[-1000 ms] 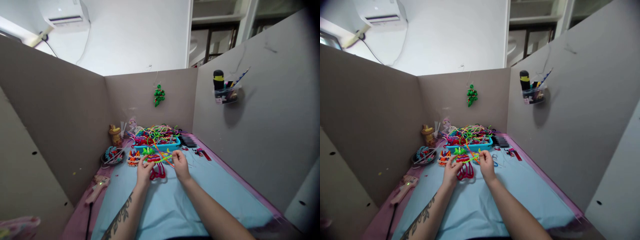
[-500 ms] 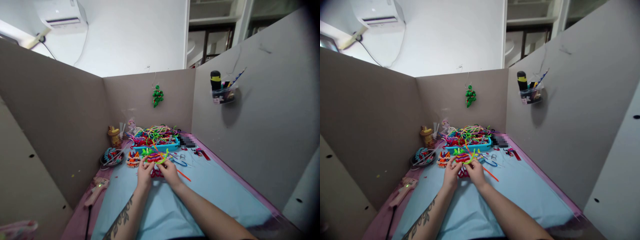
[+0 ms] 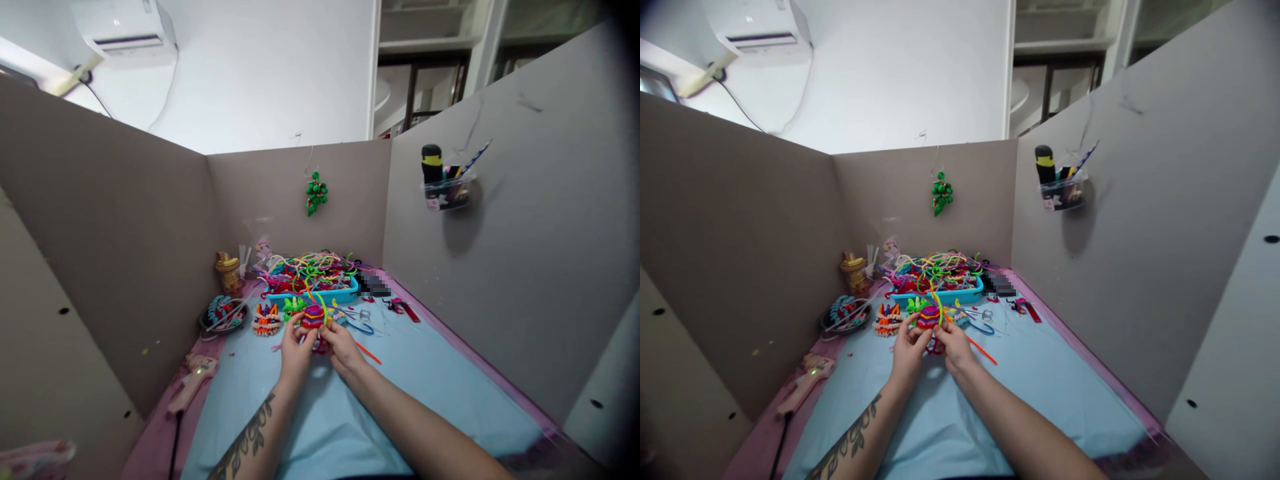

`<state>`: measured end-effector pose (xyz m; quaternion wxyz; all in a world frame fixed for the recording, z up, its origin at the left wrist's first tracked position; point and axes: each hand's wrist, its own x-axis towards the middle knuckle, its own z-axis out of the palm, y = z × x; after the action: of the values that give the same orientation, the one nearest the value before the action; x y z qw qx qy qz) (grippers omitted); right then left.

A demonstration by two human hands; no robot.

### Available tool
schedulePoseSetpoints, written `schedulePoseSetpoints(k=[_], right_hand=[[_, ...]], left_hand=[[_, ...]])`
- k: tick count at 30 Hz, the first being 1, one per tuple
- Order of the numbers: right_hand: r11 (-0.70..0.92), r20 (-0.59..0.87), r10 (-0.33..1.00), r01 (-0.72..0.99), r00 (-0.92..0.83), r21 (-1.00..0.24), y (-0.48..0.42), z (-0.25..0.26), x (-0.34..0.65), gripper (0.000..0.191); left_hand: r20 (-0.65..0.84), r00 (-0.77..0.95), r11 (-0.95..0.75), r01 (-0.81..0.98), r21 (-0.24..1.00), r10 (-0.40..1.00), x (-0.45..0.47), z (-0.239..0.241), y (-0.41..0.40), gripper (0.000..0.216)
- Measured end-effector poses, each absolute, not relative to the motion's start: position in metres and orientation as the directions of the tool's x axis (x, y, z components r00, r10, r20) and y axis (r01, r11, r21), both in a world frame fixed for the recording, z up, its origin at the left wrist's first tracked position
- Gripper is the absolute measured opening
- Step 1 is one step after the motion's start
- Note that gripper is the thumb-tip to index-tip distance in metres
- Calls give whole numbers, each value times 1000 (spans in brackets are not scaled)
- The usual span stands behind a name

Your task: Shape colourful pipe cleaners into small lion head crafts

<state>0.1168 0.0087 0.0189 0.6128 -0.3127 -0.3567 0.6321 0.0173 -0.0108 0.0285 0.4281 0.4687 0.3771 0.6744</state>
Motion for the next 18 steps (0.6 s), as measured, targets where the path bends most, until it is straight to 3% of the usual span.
schedulePoseSetpoints(k=[5,9,13,18], right_hand=[[49,85,996,-550,-41,-834,8,22,117,39],[148,160,987,-387,1,-910,6,24,121,41],[254,247,967,-266,59,-930,5,27,126,39],[134,154,988,-381,-23,-915,10,30,131,40]], left_hand=[[301,-180,-340,-255,905,936,20,32,-14,60],[244,-170,-292,-369,882,955,19,33,-12,68],[199,-224,-272,-368,889,954,15,31,-9,64],[213,-173,-264,-370,891,962,15,28,-6,61]])
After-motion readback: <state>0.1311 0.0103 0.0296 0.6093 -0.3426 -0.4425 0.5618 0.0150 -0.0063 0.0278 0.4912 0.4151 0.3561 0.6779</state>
